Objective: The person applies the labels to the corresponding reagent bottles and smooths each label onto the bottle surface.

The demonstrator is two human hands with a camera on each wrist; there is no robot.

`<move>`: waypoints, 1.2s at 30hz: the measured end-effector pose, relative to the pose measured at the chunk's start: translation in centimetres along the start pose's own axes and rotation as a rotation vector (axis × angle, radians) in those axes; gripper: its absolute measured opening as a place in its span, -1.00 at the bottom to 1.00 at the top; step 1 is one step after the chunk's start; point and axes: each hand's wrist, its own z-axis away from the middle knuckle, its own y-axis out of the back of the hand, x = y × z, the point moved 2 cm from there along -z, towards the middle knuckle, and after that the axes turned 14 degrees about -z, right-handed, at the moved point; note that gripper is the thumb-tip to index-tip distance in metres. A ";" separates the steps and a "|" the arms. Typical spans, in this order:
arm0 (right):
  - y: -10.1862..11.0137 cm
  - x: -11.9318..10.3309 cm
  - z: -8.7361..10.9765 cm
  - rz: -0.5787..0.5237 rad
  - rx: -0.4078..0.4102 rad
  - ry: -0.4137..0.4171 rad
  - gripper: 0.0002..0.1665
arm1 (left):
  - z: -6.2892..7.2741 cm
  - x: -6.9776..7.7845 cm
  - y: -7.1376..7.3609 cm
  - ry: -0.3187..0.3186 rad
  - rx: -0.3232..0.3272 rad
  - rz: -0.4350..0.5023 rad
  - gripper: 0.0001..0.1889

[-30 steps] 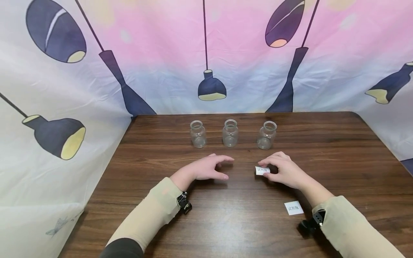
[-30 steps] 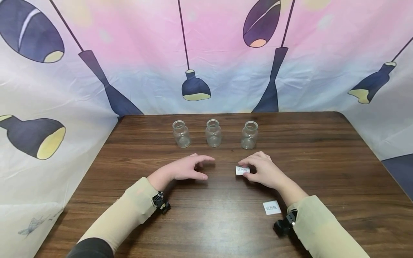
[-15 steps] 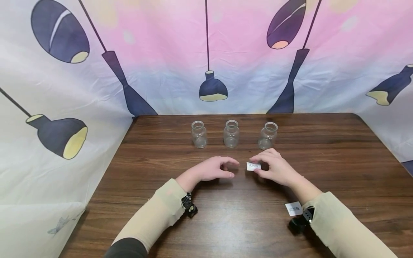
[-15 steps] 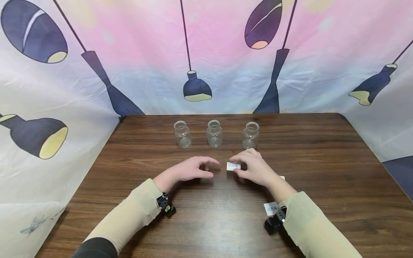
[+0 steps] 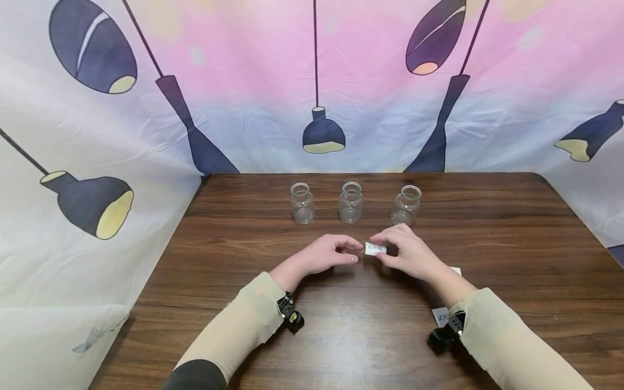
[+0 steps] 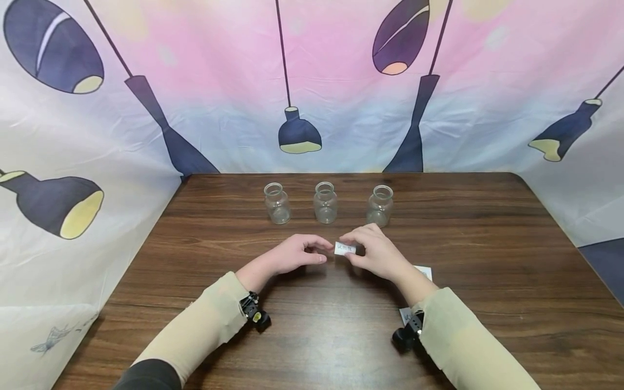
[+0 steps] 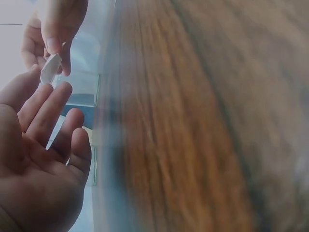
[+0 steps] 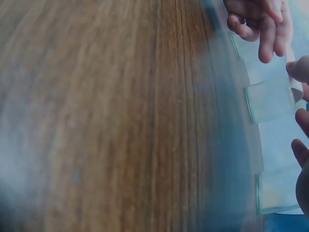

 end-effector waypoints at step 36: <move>-1.2 -0.4 -0.6 0.023 0.075 0.057 -0.63 | -0.9 0.5 -1.8 0.167 0.242 0.420 -0.90</move>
